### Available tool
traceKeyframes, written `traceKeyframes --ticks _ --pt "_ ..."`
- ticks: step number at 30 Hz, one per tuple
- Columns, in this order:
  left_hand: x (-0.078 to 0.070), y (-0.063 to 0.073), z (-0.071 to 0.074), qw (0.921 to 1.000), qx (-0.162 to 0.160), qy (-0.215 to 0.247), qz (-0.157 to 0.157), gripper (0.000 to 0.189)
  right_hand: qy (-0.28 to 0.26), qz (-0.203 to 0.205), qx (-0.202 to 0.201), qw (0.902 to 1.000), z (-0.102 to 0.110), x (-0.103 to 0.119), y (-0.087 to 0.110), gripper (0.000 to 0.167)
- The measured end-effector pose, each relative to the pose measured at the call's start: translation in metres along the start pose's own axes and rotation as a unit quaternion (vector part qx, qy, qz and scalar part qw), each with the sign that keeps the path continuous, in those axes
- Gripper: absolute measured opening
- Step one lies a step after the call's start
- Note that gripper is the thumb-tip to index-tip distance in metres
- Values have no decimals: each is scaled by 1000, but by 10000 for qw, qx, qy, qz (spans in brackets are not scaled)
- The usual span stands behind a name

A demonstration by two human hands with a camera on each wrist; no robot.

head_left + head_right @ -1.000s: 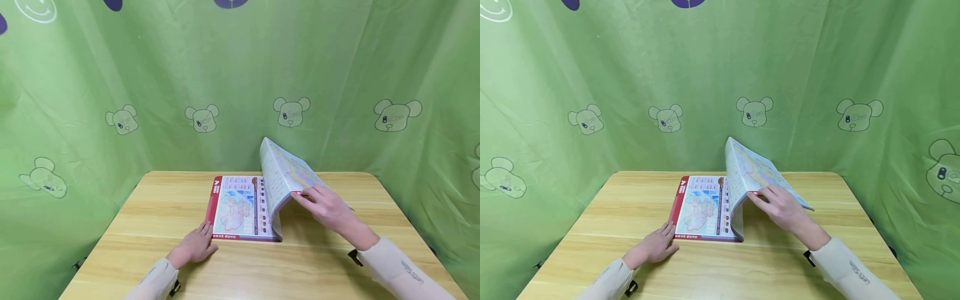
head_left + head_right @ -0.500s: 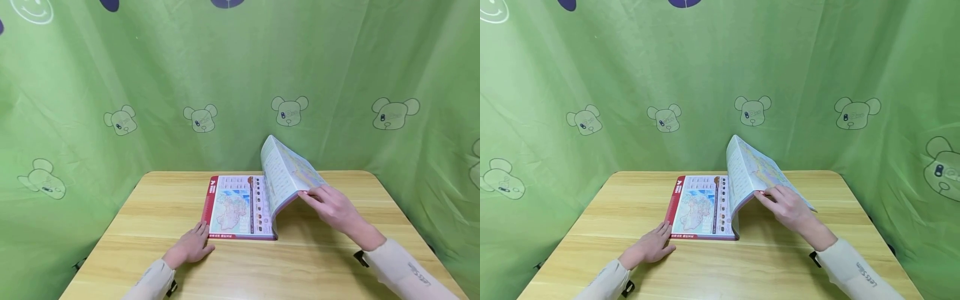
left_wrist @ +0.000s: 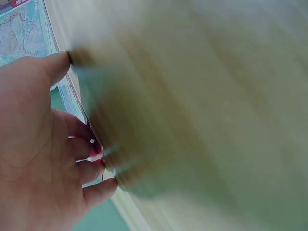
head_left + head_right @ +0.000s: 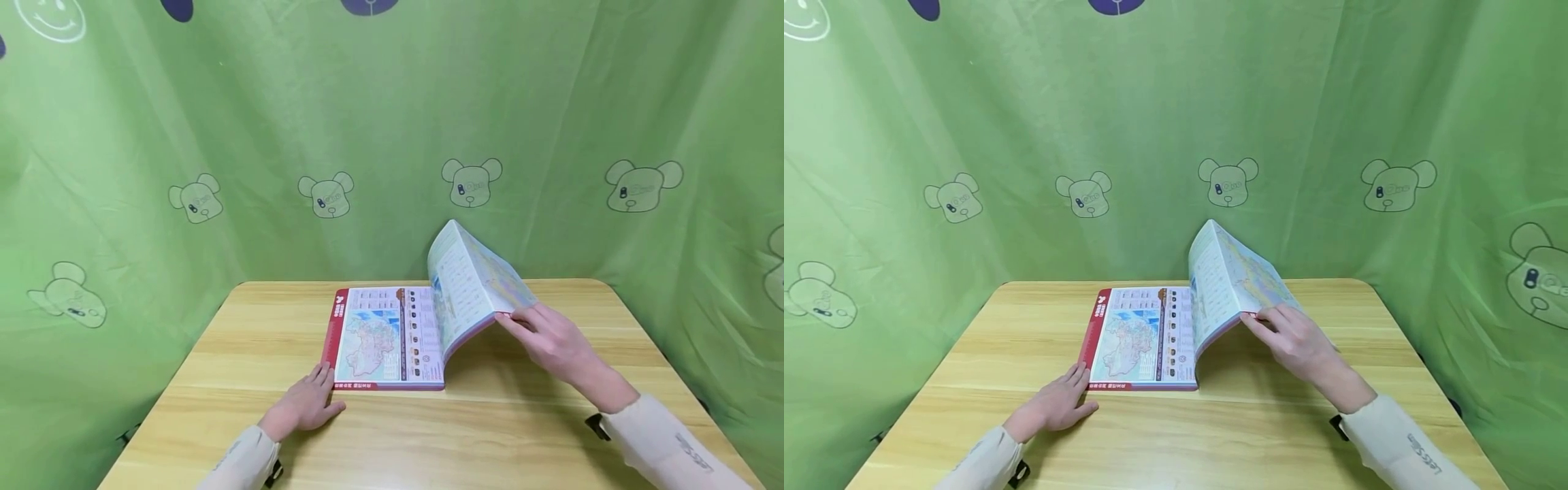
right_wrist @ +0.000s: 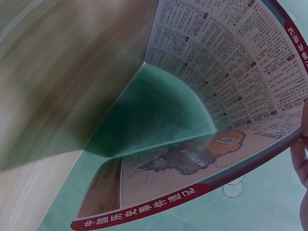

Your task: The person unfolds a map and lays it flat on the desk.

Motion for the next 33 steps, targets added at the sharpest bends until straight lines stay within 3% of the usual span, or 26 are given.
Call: traceKeyframes --ticks 7,19,33 --pt "-2 1 3 10000 21 58 6 79 86 -21 -92 9999 8 -1 6 31" --pt "-7 5 8 9998 -85 192 76 79 146 -108 93 9998 25 -5 16 32" --pt "-9 3 6 9996 -104 216 134 79 197 -392 520 9977 41 -10 45 34"
Point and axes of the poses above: each hand's wrist, its own y-axis away from the middle knuckle, its own z-axis out of the back of the hand, x = y × z, the point moved 2 cm from there along -y, towards the middle knuckle
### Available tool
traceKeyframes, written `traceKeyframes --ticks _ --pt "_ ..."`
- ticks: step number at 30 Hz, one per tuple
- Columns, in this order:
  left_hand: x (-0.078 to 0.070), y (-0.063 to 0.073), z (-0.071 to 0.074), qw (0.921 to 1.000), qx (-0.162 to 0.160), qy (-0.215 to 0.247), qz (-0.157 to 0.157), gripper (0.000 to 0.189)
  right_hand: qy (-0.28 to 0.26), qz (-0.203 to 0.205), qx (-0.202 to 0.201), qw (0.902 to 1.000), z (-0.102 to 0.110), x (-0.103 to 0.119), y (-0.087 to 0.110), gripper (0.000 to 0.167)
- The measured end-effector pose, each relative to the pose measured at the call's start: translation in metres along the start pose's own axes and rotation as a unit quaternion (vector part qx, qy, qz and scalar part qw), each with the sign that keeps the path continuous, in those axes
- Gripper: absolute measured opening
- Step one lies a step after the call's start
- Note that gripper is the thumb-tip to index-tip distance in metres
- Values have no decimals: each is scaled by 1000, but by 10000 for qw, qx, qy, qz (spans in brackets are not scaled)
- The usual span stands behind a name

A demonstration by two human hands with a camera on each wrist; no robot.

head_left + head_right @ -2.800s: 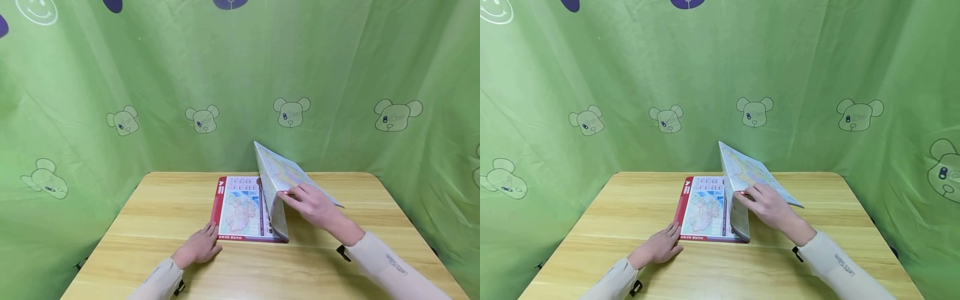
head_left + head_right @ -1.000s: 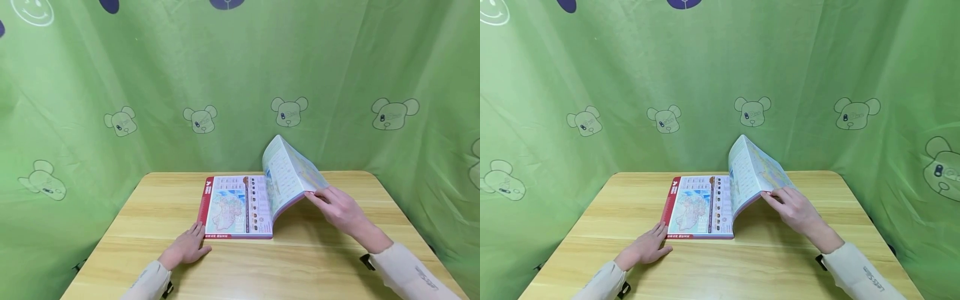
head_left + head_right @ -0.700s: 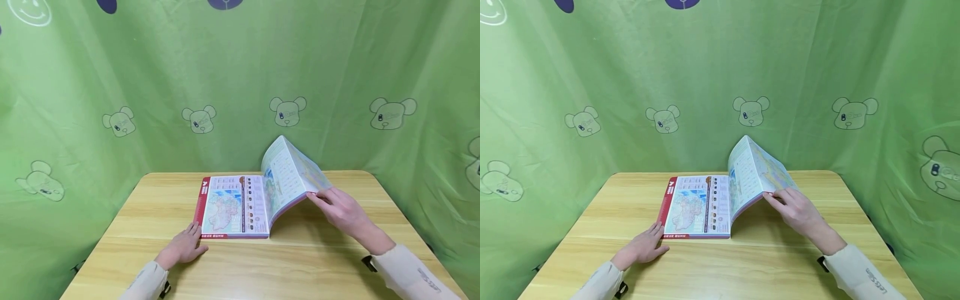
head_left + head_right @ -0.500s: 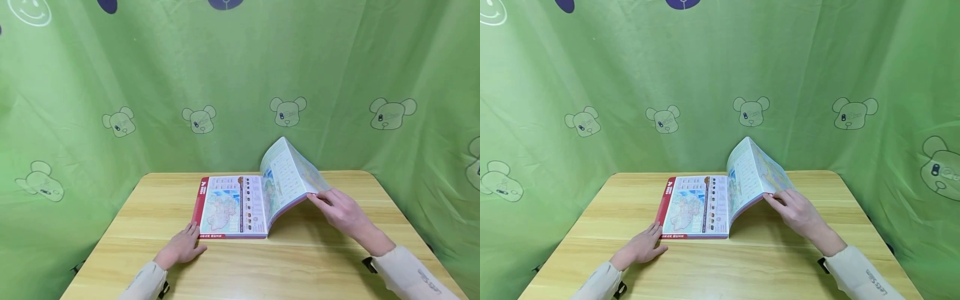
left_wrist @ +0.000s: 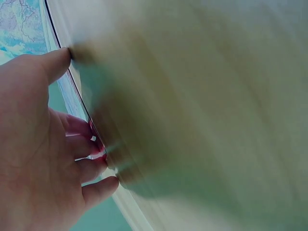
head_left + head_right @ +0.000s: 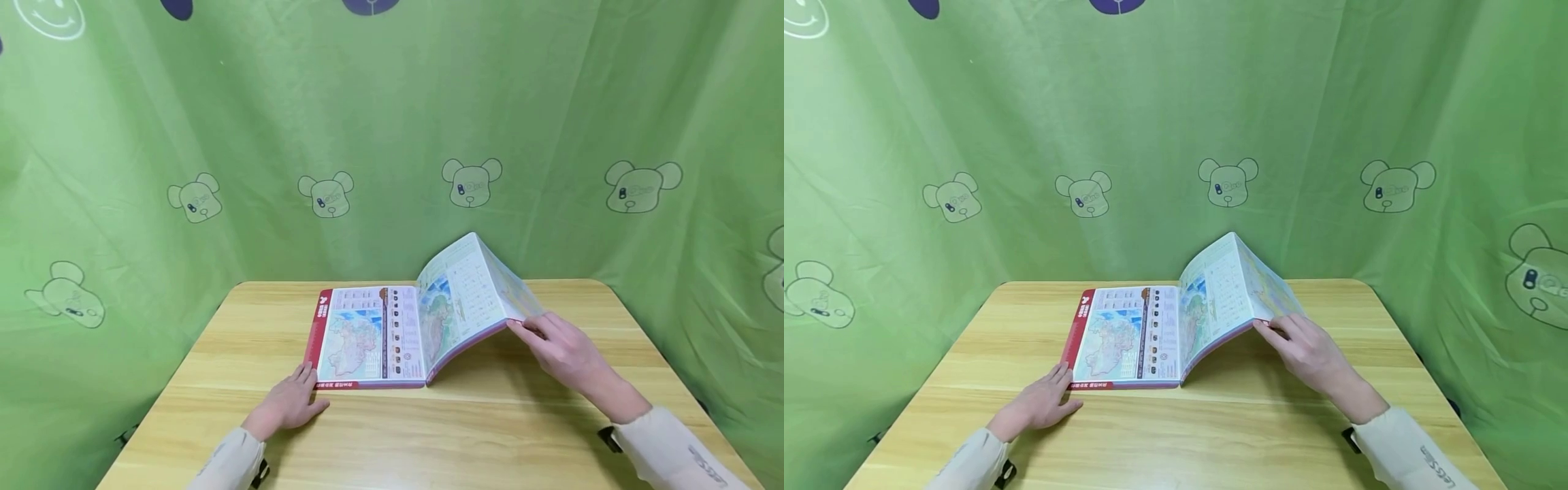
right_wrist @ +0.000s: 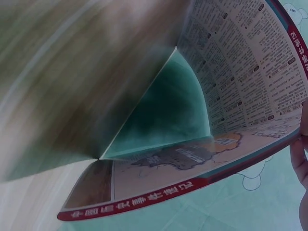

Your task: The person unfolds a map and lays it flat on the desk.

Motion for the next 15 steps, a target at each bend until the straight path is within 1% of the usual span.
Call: traceKeyframes --ticks 7,10,15 --pt "1 2 1 9999 -71 119 -49 79 18 -92 246 9997 6 2 5 36" --pt "1 2 1 9998 -94 154 -23 79 -12 -188 341 9992 7 2 9 37" --pt "0 2 -1 9997 -105 204 -26 78 -52 -330 416 9986 8 3 14 40"
Point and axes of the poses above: each hand's wrist, its own y-axis away from the middle knuckle, its own z-axis out of the back of the hand, x = y × z, the point moved 2 cm from there along -y, towards the middle knuckle
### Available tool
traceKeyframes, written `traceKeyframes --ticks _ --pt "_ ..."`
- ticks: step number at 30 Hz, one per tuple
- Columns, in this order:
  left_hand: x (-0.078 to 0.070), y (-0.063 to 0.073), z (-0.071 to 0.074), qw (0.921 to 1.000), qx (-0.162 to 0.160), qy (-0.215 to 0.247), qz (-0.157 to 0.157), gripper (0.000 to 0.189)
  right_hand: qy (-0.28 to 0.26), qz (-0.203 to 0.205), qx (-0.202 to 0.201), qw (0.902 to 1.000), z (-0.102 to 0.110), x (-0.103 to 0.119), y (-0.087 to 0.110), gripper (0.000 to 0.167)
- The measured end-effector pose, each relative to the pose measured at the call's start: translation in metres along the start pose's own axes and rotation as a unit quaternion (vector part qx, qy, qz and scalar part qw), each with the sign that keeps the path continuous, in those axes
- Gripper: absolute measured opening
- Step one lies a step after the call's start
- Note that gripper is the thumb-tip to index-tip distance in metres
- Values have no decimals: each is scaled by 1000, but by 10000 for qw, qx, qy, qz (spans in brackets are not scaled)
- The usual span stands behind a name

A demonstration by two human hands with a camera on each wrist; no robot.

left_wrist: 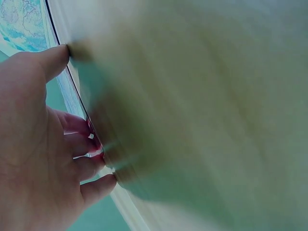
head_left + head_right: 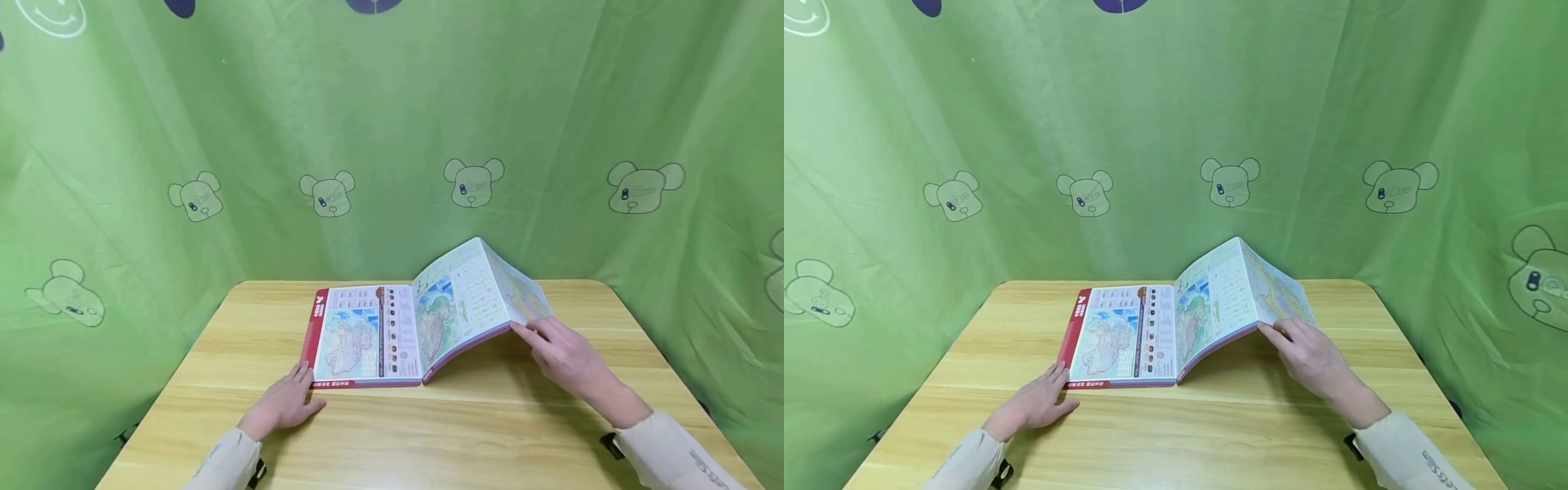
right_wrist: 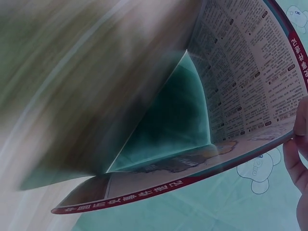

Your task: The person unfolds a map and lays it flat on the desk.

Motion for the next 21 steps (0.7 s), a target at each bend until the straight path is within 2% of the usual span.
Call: traceKeyframes --ticks 6,21 --pt "5 -6 -8 9999 -101 123 -23 78 12 4 99 10000 -4 -3 4 41" --pt "0 -7 -6 9998 -105 148 109 77 -92 -74 355 9993 -2 -16 30 43"
Point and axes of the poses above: each hand's wrist, its own y-axis away from the middle knuckle, its own z-axis out of the back of the hand, x = y × z, the point moved 2 cm from there along -y, towards the middle knuckle
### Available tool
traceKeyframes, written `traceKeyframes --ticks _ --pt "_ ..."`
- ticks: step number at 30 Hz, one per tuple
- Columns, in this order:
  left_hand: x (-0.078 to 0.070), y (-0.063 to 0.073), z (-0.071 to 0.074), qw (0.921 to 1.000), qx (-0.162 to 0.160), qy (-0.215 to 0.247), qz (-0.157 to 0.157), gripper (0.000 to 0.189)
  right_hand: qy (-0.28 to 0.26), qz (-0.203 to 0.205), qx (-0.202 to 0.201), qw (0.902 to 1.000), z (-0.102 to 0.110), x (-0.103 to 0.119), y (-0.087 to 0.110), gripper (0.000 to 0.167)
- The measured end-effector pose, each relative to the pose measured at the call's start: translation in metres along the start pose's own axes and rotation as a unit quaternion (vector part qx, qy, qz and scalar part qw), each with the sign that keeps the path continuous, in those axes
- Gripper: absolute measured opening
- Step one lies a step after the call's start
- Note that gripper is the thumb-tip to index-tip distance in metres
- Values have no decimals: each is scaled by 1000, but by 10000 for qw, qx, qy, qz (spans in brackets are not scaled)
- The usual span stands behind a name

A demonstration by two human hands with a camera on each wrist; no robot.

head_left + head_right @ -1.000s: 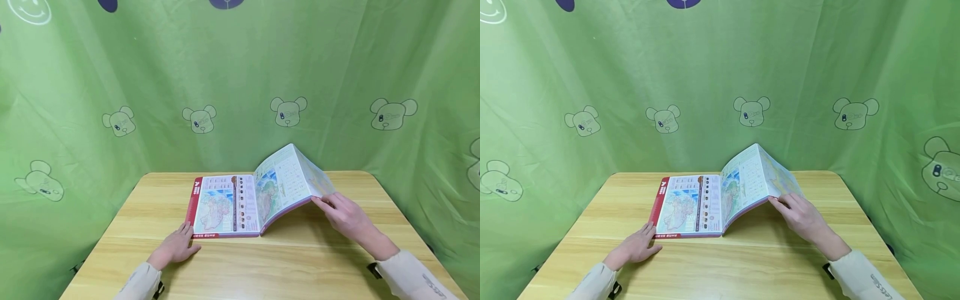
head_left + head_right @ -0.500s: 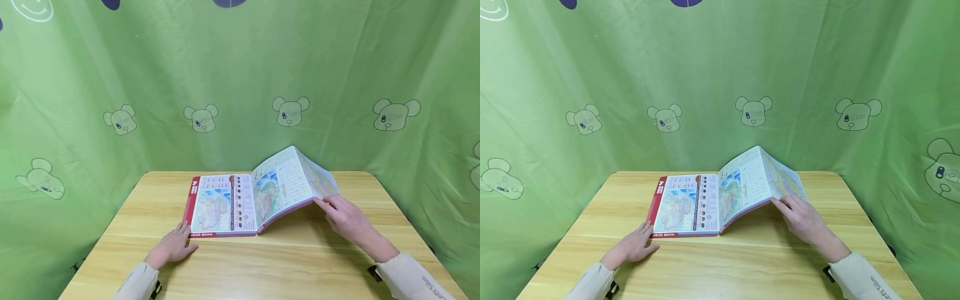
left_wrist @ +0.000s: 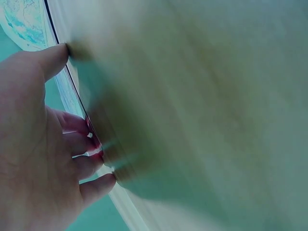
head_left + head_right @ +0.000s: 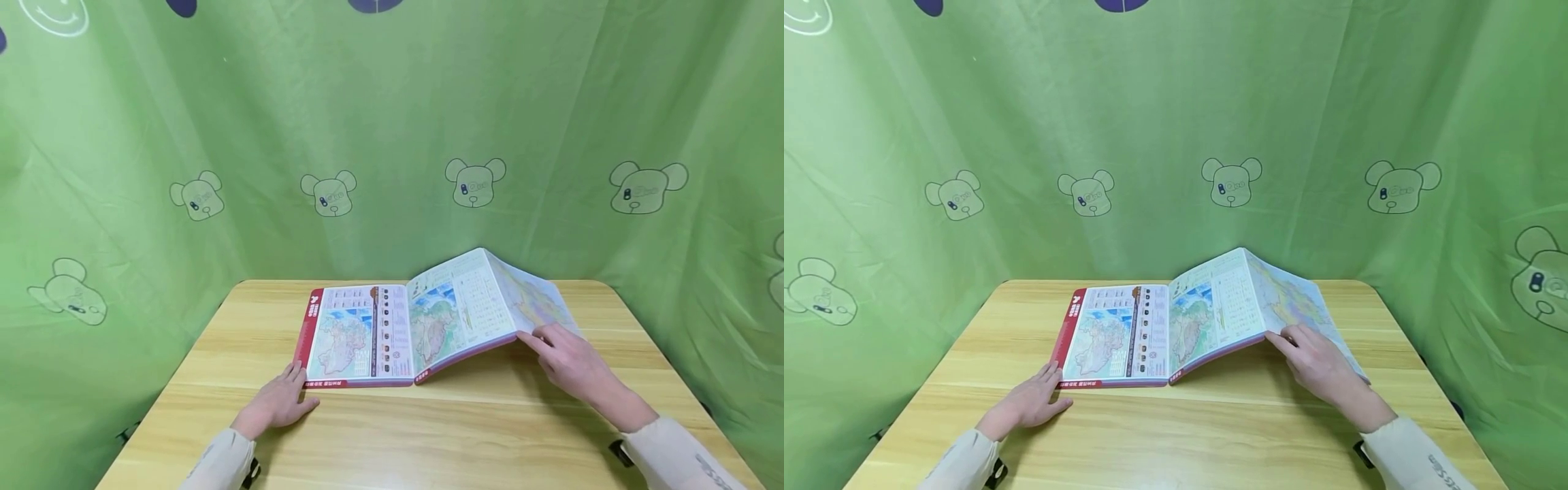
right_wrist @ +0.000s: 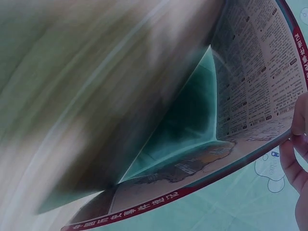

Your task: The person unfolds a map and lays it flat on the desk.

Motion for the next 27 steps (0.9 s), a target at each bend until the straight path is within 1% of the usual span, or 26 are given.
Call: traceKeyframes --ticks 7,10,14,20,23,27 --pt "-2 0 -2 10000 -40 -56 -55 75 -31 -160 617 9980 3 -5 10 45" --pt "-2 1 -2 10000 -34 -65 -37 76 -82 -119 667 9977 3 -7 15 45" --pt "-2 1 -1 10000 -4 -37 -6 77 -102 -25 634 9979 2 -9 21 45" --pt "-2 -1 -3 9999 10 -46 95 78 -154 71 658 9977 3 -10 26 46" --pt "-2 -2 -4 9999 -31 -18 140 79 -189 92 739 9970 2 -11 30 48" --pt "-2 -5 -10 9997 -115 106 172 79 -195 233 982 9947 2 -17 28 51"
Point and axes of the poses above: each hand's wrist, its own y-axis away from the middle knuckle, its own z-axis out of the back of the hand, x = y × z, the point moved 2 cm from there along -y, towards the middle knuckle
